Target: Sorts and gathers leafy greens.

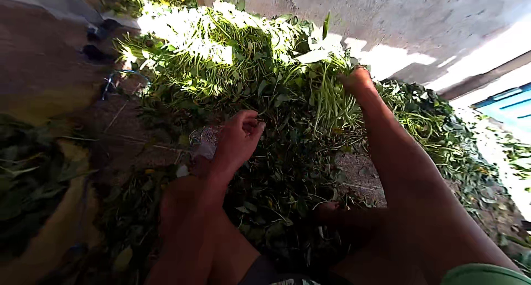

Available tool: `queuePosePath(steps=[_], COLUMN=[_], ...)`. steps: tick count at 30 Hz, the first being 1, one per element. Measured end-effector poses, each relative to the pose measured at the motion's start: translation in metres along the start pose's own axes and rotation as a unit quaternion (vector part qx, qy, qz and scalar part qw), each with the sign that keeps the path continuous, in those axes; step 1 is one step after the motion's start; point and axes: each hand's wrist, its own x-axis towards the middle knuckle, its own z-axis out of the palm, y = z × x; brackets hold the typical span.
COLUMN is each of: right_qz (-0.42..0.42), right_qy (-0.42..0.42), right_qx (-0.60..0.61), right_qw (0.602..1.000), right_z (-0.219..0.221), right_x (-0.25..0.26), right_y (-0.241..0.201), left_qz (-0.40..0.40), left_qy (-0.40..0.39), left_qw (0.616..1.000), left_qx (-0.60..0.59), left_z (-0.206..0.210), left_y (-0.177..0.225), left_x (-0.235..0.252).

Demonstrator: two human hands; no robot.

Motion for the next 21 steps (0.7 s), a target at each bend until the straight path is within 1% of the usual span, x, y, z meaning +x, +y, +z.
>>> queuePosePath(steps=[1, 2, 5, 6, 8, 10, 12, 14, 16, 18, 21], right_qz=[0.009, 0.013, 0.022, 0.018, -0.010, -0.037, -0.048, -0.059, -0.085, -0.093, -0.115], right_qy=[-0.016, -0.019, -0.002, -0.007, -0.013, 0.018, 0.039, 0.038, 0.041, 0.044, 0.025], right_qx=[-0.017, -0.009, 0.118, 0.168, 0.269, 0.344, 0.442, 0.515, 0.545, 0.533, 0.529], right_qw=[1.000, 1.000, 0.993, 0.986, 0.963, 0.938, 0.895, 0.854, 0.833, 0.840, 0.841], right_z=[0.003, 0.004, 0.003, 0.003, 0.001, 0.008, 0.022, 0.045, 0.071, 0.092, 0.110], right_x=[-0.005, -0.009, -0.027, -0.042, -0.077, -0.117, -0.162, -0.211, -0.254, -0.288, -0.319], right_y=[-0.001, -0.003, 0.004, 0.008, 0.011, 0.015, 0.016, 0.019, 0.021, 0.018, 0.012], left_qz=[-0.007, -0.010, 0.016, 0.022, 0.032, 0.055, 0.076, 0.096, 0.110, 0.093, -0.013], left_qy=[-0.010, -0.018, -0.036, -0.047, -0.067, -0.073, -0.075, -0.050, -0.021, -0.024, -0.081], left_qw=[1.000, 1.000, 0.999, 0.999, 0.997, 0.995, 0.992, 0.986, 0.976, 0.967, 0.955], left_qx=[0.000, -0.002, -0.012, -0.014, -0.022, -0.040, -0.073, -0.125, -0.188, -0.237, -0.285], left_z=[0.002, 0.003, 0.012, 0.015, 0.022, 0.031, 0.041, 0.052, 0.062, 0.065, 0.069], left_y=[-0.001, 0.000, 0.002, 0.004, 0.009, 0.012, 0.014, 0.009, 0.001, -0.003, -0.008], left_x=[-0.005, -0.007, -0.008, -0.008, -0.006, -0.008, -0.011, -0.020, -0.029, -0.035, -0.046])
